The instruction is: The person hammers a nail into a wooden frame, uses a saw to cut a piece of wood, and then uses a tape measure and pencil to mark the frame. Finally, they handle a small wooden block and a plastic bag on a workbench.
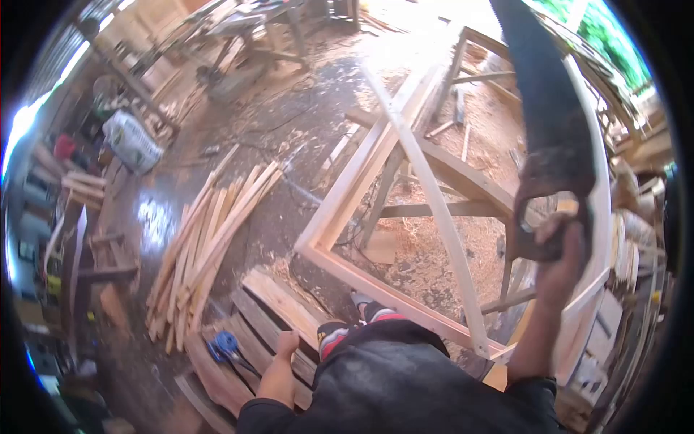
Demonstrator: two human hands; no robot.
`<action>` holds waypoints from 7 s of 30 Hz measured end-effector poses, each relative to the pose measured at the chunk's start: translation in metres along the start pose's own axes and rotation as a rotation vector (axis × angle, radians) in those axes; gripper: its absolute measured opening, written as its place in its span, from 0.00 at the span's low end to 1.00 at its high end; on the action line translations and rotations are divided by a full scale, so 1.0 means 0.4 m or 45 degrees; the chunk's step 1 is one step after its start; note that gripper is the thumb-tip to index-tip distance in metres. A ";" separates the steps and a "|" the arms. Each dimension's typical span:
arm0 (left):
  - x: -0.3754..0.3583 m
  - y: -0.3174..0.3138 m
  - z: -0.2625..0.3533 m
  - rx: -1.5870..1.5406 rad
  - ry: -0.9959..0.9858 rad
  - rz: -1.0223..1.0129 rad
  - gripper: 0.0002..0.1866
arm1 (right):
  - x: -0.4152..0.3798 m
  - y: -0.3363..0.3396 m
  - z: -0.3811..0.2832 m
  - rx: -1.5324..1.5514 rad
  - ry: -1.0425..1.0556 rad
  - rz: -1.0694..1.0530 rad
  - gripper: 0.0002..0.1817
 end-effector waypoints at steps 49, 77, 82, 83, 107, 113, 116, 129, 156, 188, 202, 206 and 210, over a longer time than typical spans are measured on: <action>0.454 0.284 2.114 0.476 -2.031 -0.501 0.27 | -0.223 -0.966 -0.005 -0.925 -0.445 0.472 0.26; 0.458 0.251 2.193 0.810 -2.018 -0.499 0.26 | -0.312 -0.994 0.003 -0.982 -0.633 0.497 0.22; 0.444 0.259 2.188 0.818 -2.033 -0.451 0.26 | -0.156 -0.976 0.139 -0.866 -0.510 0.554 0.19; 0.447 0.252 2.196 0.803 -2.053 -0.452 0.26 | -0.077 -0.966 0.226 -0.844 -0.460 0.568 0.18; 0.497 0.252 2.184 0.748 -2.051 -0.375 0.26 | -0.249 -1.011 0.148 -0.920 -0.706 0.464 0.29; 0.477 0.235 2.199 0.724 -2.065 -0.379 0.25 | -0.220 -0.991 0.006 -1.045 -0.541 0.471 0.21; 0.485 0.243 2.193 0.697 -2.095 -0.367 0.26 | 0.064 -0.945 0.299 -0.764 -0.403 0.668 0.14; 0.464 0.246 2.195 0.691 -2.061 -0.360 0.25 | -0.237 -1.008 -0.029 -1.023 -0.691 0.408 0.26; 0.456 0.270 2.194 0.616 -2.099 -0.383 0.24 | -0.046 -1.003 0.170 -0.813 -0.653 0.617 0.20; 0.434 0.294 2.187 0.557 -2.103 -0.430 0.24 | 0.217 -0.959 0.265 -0.860 -0.505 0.641 0.23; 0.440 0.282 2.197 0.531 -2.141 -0.484 0.24 | 0.193 -0.937 0.321 -0.998 -0.545 0.641 0.20; 0.437 0.281 2.199 0.561 -2.205 -0.396 0.24 | 0.035 -0.983 0.190 -0.727 -0.658 0.665 0.23; 0.445 0.279 2.192 0.571 -2.163 -0.433 0.24 | -0.284 -1.049 -0.031 -0.840 -0.644 0.660 0.23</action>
Point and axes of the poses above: each hand's wrist, its own x-axis towards the middle knuckle, its own y-axis out of the back of the hand, z = x × y, the point moved 7 cm from there along x, towards the middle knuckle, and after that the axes turned 14 degrees about -x, right-handed, at the moved point
